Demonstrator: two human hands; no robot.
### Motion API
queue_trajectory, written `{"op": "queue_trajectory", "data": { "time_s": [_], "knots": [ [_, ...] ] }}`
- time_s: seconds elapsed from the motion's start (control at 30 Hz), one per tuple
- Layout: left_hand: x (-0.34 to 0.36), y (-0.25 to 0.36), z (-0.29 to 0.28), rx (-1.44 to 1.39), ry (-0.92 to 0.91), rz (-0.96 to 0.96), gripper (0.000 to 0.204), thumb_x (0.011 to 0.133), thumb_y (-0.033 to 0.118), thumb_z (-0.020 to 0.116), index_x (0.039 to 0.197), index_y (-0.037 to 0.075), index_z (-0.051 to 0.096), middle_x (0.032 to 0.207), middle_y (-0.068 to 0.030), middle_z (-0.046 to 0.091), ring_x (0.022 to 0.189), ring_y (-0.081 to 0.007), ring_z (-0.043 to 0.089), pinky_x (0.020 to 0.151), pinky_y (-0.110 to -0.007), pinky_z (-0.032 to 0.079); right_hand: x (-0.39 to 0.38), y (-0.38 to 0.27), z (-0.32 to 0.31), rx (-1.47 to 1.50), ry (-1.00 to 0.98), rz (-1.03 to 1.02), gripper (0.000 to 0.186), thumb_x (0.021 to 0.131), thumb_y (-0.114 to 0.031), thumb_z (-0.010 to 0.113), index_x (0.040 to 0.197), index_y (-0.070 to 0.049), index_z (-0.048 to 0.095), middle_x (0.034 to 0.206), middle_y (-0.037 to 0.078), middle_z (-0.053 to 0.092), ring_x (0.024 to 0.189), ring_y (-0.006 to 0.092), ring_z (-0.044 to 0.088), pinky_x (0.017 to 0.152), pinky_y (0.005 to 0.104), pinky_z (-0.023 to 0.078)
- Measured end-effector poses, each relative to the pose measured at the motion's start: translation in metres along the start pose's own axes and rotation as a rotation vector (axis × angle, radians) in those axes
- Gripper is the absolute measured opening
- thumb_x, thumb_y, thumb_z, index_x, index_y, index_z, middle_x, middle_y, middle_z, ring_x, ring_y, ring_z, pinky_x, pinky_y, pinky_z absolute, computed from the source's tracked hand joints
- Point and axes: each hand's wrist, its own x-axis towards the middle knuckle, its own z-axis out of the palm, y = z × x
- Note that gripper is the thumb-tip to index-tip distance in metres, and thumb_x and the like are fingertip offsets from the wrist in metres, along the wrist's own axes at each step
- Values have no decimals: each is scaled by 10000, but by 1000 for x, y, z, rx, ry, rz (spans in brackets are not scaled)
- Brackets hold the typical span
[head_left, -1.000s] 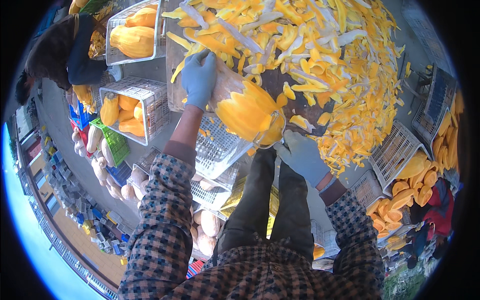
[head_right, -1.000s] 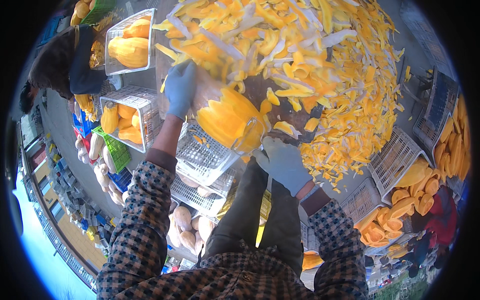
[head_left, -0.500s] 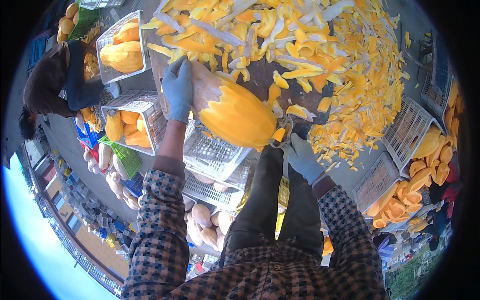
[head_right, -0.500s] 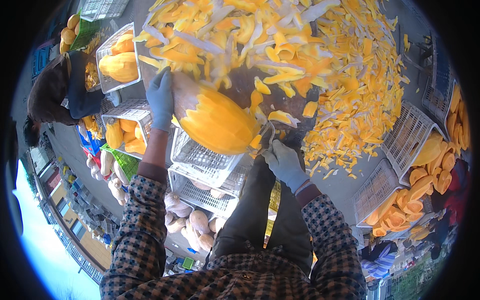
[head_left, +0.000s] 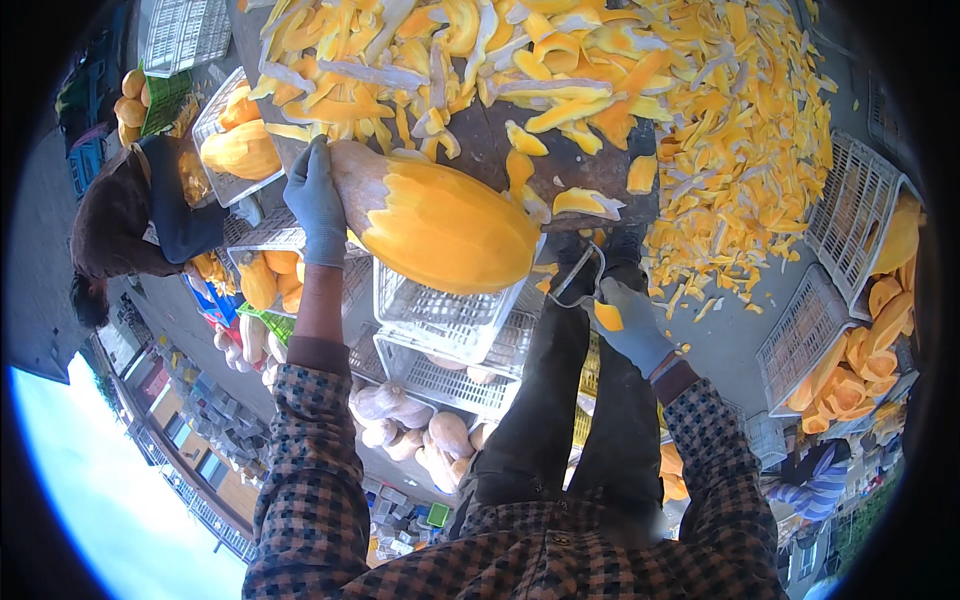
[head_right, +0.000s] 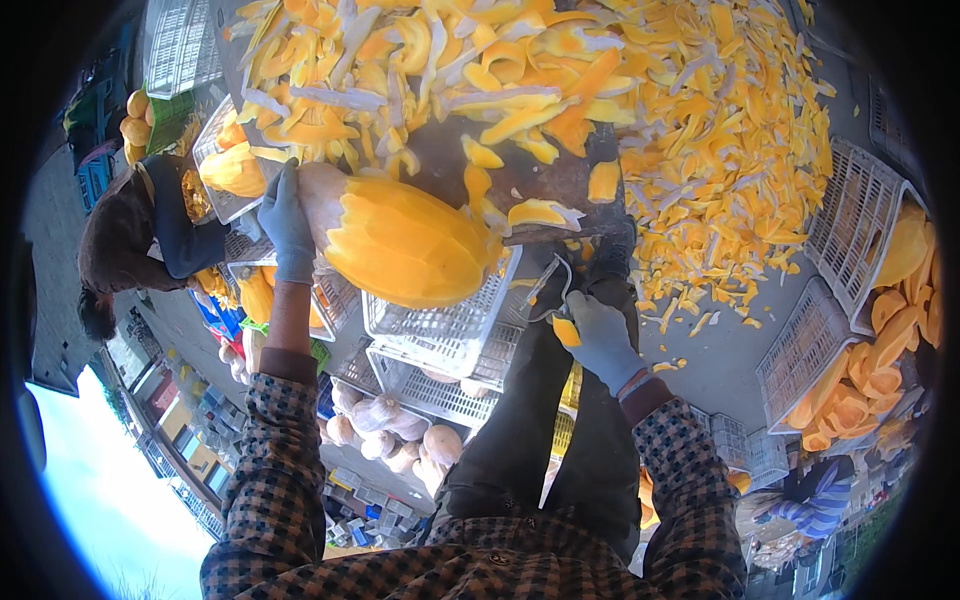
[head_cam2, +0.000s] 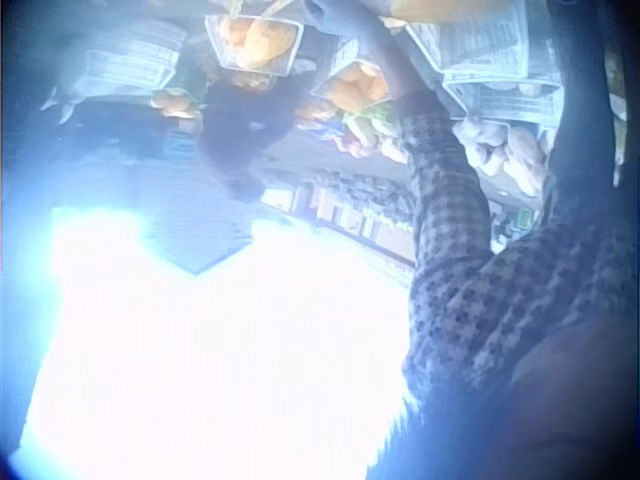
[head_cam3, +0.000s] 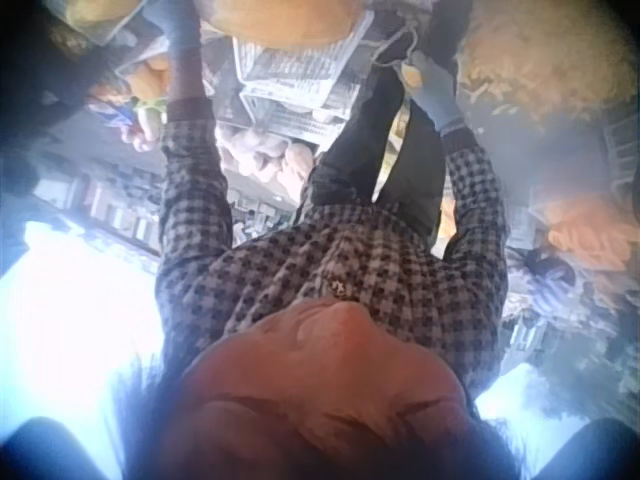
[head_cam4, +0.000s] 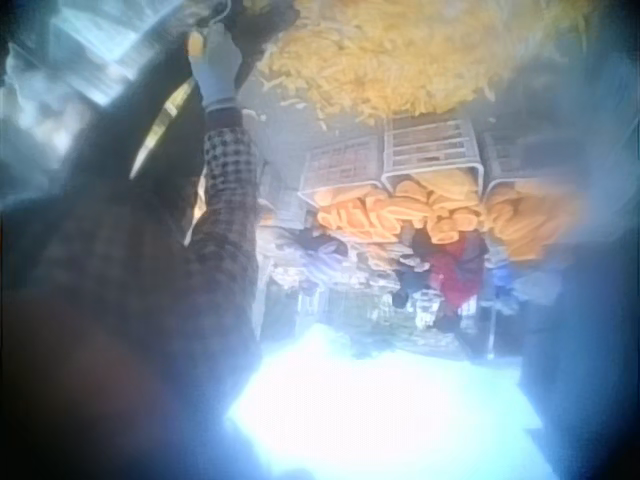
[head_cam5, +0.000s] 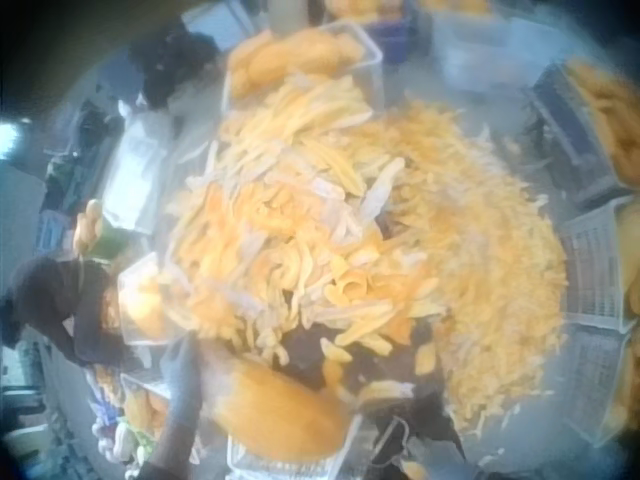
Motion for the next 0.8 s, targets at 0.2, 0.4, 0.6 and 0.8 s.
{"op": "queue_trajectory", "data": {
  "time_s": [0.2,0.4,0.6,0.8],
  "knots": [
    [9,-3,-4,20,-12,6,321,987,211,672,1172,-48,712,1098,-76,719,946,-110,627,860,-261,508,0,27,54,603,59,-287,318,916,-307,700,916,-32,541,793,159,627,679,357,648,622,425,516],
    [2,8,-5,27,-83,-29,297,1003,199,638,1168,-34,717,1082,-70,715,939,-118,640,865,-263,519,15,54,92,281,73,-197,313,875,-305,733,899,-48,557,802,139,624,720,337,668,640,413,531],
    [-8,17,-2,203,-56,67,323,1015,220,615,1181,-39,711,1125,-78,708,974,-125,639,899,-269,511,29,34,87,660,284,-477,346,870,-352,748,850,-68,550,773,103,587,663,310,624,600,407,498],
    [5,23,2,284,-192,74,316,1014,205,623,1200,-37,706,1152,-80,711,1022,-137,640,937,-269,503,71,40,130,388,473,-806,323,910,-382,702,858,-93,567,761,84,599,664,302,629,613,441,504]
  ]
}}
